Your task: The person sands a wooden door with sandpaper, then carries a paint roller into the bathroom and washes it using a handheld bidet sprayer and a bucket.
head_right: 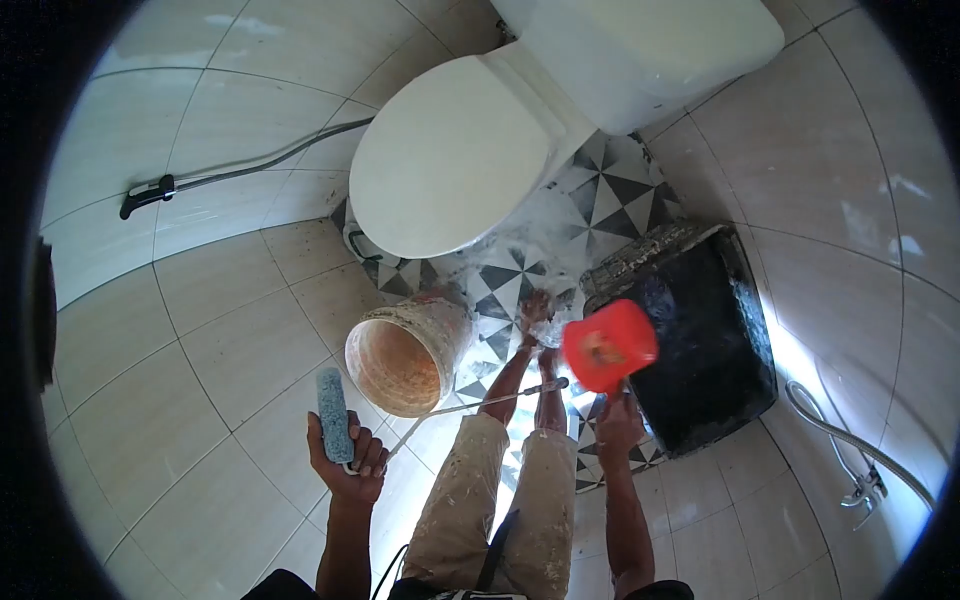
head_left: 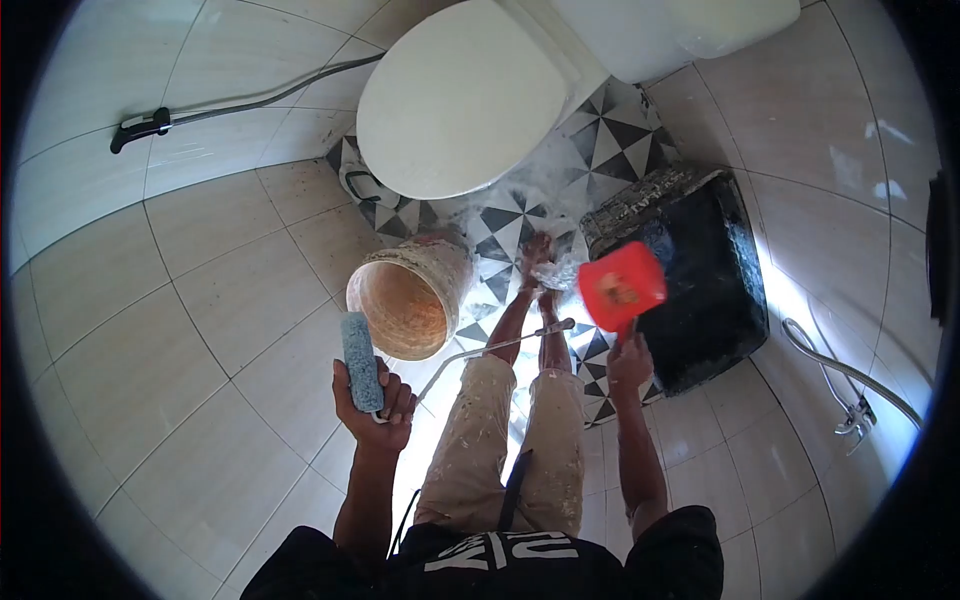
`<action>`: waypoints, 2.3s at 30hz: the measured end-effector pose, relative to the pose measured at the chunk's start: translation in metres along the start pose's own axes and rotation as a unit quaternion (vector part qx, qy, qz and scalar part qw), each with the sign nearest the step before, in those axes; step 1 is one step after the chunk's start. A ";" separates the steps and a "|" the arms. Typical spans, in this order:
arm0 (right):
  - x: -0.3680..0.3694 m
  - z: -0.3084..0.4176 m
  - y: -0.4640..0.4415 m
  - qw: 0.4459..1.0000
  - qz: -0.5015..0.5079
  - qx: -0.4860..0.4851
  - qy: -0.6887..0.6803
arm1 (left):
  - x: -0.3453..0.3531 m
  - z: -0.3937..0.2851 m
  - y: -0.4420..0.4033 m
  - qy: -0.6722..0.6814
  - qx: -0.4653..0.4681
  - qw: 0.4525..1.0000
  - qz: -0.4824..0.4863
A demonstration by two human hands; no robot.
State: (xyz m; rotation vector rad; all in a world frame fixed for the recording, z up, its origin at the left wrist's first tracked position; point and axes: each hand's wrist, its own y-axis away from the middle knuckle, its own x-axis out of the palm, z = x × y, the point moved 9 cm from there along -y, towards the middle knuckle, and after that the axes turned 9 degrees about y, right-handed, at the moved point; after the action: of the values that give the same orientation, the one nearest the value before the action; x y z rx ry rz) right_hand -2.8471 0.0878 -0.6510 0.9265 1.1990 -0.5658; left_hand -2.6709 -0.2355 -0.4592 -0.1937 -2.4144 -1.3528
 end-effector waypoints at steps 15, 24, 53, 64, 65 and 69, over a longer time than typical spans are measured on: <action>-0.058 0.070 -0.055 0.940 0.144 -0.224 -0.212 | 0.002 0.045 -0.043 0.112 -0.115 0.987 0.005; -0.071 0.238 -0.064 0.533 0.428 0.031 -0.729 | -0.005 0.120 -0.045 0.109 -0.234 0.965 0.039; 0.023 0.222 -0.081 0.784 0.552 0.086 -0.268 | -0.059 0.209 -0.064 -0.162 -0.077 0.970 -0.163; -0.064 0.133 -0.079 0.798 0.444 -0.398 0.090 | -0.016 0.095 -0.056 0.189 -0.054 0.969 -0.152; -0.082 0.149 -0.070 0.778 0.419 -0.468 0.020 | -0.001 0.077 -0.048 0.250 -0.108 0.954 -0.127; -0.093 0.157 -0.050 0.753 0.390 -0.520 0.102 | 0.041 0.014 -0.035 0.421 -0.084 0.903 0.034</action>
State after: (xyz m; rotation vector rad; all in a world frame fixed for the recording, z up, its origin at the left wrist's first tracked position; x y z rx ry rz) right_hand -2.8314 -0.0802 -0.5646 0.4053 0.9603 0.8640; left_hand -2.7227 -0.2441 -0.4778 0.2268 -1.5557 -1.2552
